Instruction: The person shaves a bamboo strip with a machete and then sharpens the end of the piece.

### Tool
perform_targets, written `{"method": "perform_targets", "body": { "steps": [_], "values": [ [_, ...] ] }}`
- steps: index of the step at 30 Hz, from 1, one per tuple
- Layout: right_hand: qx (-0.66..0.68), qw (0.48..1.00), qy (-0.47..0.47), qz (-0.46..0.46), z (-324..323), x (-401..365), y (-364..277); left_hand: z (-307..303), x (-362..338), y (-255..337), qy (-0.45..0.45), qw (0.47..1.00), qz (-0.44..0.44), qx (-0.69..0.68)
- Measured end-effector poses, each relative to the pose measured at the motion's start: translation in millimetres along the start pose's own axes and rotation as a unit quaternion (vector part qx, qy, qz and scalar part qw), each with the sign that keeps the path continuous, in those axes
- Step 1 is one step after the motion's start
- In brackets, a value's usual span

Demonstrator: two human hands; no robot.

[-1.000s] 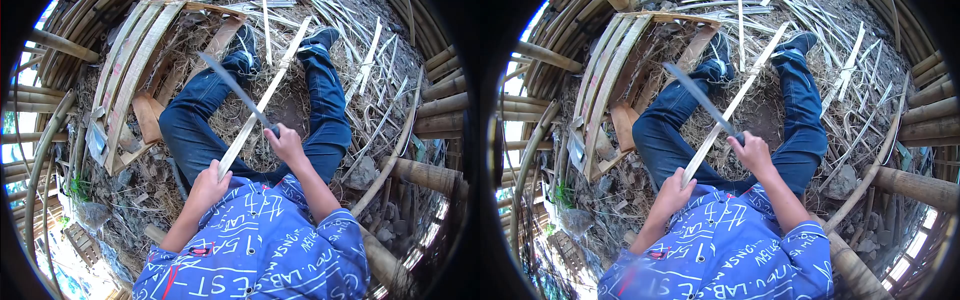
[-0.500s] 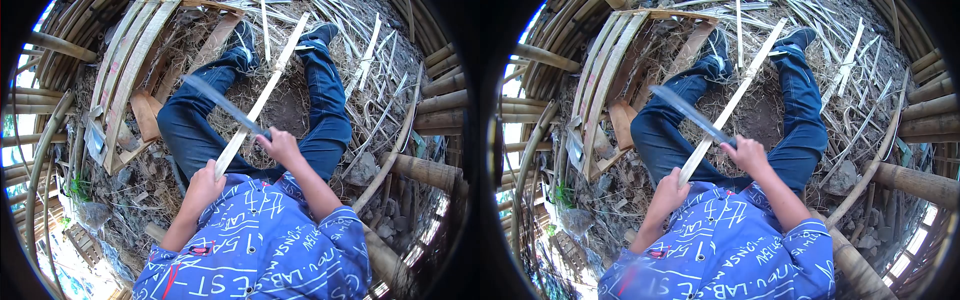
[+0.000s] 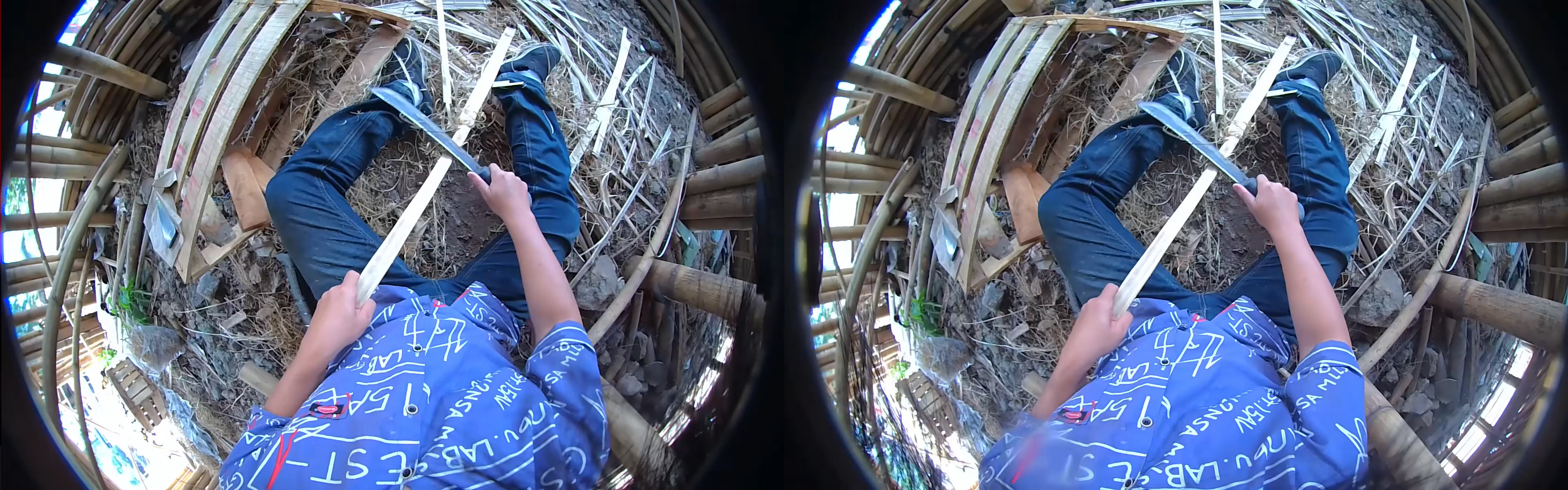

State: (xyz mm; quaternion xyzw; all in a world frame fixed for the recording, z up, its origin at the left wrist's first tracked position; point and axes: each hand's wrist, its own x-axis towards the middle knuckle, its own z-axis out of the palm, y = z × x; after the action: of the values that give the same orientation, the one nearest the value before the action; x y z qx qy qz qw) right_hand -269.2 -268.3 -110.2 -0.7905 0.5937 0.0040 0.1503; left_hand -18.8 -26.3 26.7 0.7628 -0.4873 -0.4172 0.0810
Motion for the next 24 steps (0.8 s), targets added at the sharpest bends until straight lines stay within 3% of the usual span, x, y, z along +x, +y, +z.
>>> {"method": "perform_targets", "body": {
  "steps": [3,7,10,13,18,24],
  "values": [
    [-0.024,0.999,0.016,-0.029,2,5,4,-2,2,-3,0.003,1.0,-0.004,-0.012],
    [-0.04,0.995,0.088,0.03,10,26,21,0,-3,-11,0.015,1.0,0.0,-0.018],
    [-0.043,0.994,0.097,0.013,2,31,24,-3,-1,-8,-0.005,0.997,-0.034,-0.067],
    [-0.065,0.991,0.118,-0.008,-4,25,17,-5,6,-16,0.019,0.999,-0.012,-0.044],
    [0.075,0.993,0.087,-0.027,6,-11,-6,-5,14,-17,0.038,0.997,-0.015,-0.066],
    [0.245,0.969,0.003,-0.021,13,-59,-37,0,26,-49,-0.034,0.991,0.021,-0.125]
  ]
}}
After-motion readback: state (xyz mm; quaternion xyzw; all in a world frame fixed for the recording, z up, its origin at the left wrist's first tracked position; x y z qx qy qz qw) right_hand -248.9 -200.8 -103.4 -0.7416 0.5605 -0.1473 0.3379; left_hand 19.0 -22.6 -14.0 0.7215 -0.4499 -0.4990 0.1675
